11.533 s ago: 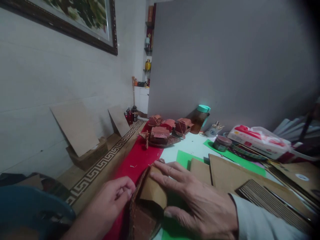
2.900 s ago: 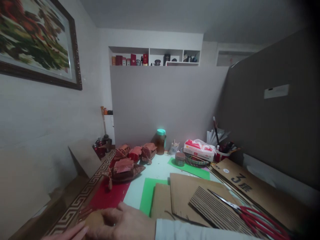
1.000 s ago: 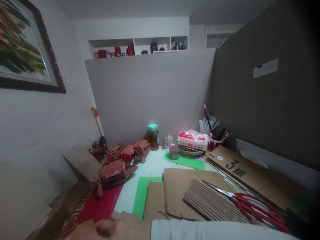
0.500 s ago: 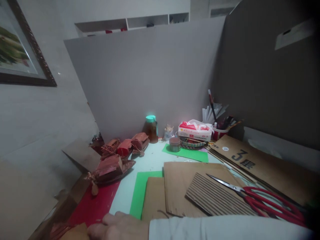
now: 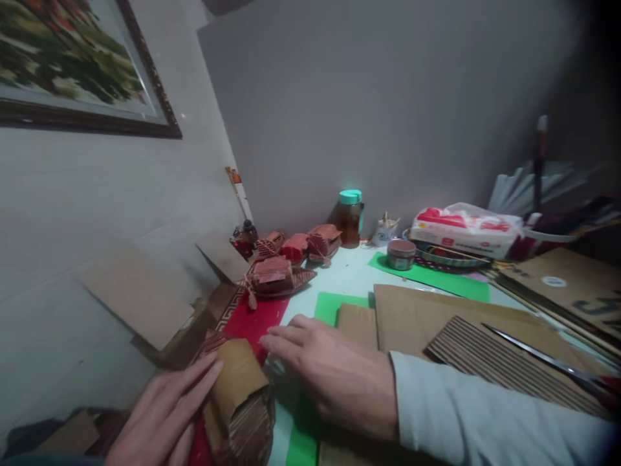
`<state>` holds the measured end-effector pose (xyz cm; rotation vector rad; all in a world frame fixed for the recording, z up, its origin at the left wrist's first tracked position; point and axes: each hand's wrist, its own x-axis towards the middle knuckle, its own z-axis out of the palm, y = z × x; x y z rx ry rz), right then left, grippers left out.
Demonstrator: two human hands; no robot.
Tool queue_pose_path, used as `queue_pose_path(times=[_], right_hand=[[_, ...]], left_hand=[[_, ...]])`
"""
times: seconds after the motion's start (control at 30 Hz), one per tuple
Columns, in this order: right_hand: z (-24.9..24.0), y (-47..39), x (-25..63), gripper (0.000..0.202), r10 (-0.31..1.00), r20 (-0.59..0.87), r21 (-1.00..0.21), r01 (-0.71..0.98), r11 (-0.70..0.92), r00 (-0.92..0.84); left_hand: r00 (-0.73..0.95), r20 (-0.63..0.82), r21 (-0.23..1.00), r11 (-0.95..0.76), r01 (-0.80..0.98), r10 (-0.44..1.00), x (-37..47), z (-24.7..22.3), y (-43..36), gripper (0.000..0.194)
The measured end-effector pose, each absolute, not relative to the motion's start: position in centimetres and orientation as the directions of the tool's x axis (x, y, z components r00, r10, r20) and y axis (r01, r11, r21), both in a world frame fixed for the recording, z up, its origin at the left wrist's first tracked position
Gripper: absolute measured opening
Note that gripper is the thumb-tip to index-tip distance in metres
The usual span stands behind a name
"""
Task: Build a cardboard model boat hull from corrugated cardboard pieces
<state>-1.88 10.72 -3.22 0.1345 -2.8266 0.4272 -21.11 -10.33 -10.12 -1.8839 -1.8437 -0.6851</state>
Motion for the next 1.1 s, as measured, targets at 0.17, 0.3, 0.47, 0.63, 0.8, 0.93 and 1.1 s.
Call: queue_pose_path(times=[0.17, 0.3, 0.47, 0.63, 0.8, 0.93, 1.1], right_hand=[[-3.5, 9.7, -3.2, 0.039, -0.147, 0.311, -0.235, -0.226, 0.945, -0.939], [-3.5, 9.0, -3.7, 0.030, -0.175, 0.274, -0.272, -0.251, 0.929, -0.946], [-3.4, 8.4, -3.6, 0.032, -0.146, 0.254, -0.342, -0.230, 0.911, -0.956], [-3.2, 7.4, -3.9, 0.037, -0.116, 0.232, -0.369, -0.198, 0.908, -0.966], [-3.3, 7.0, -4.1, 0.046, -0.109, 0.206, -0.418, -0.188, 0.889, -0.973], [-3.5, 7.0, -4.1, 0.050, -0.095, 0.178, -0.408, -0.161, 0.899, -0.979], [-3.4, 6.8, -4.0, 0.050, -0.097, 0.185, -0.361, -0.160, 0.919, -0.978]], left_hand=[[0.021, 0.553, -0.009, -0.020, 1.000, 0.833, -20.5, -8.8, -10.1, 0.061], [0.022, 0.536, -0.012, -0.019, 1.000, 0.844, -19.8, -8.0, -9.9, 0.058], [-0.102, 0.674, 0.092, 0.054, 0.994, 0.732, -19.1, -7.1, -10.0, 0.048], [-0.250, 0.763, 0.177, 0.179, 0.968, 0.596, -19.1, -6.9, -10.6, 0.034], [-0.358, 0.751, 0.229, 0.290, 0.929, 0.555, -19.9, -7.2, -10.8, 0.020], [-0.382, 0.734, 0.232, 0.322, 0.918, 0.561, -20.1, -7.3, -10.6, 0.018], [-0.399, 0.712, 0.244, 0.330, 0.912, 0.578, -20.3, -7.7, -10.6, 0.018]])
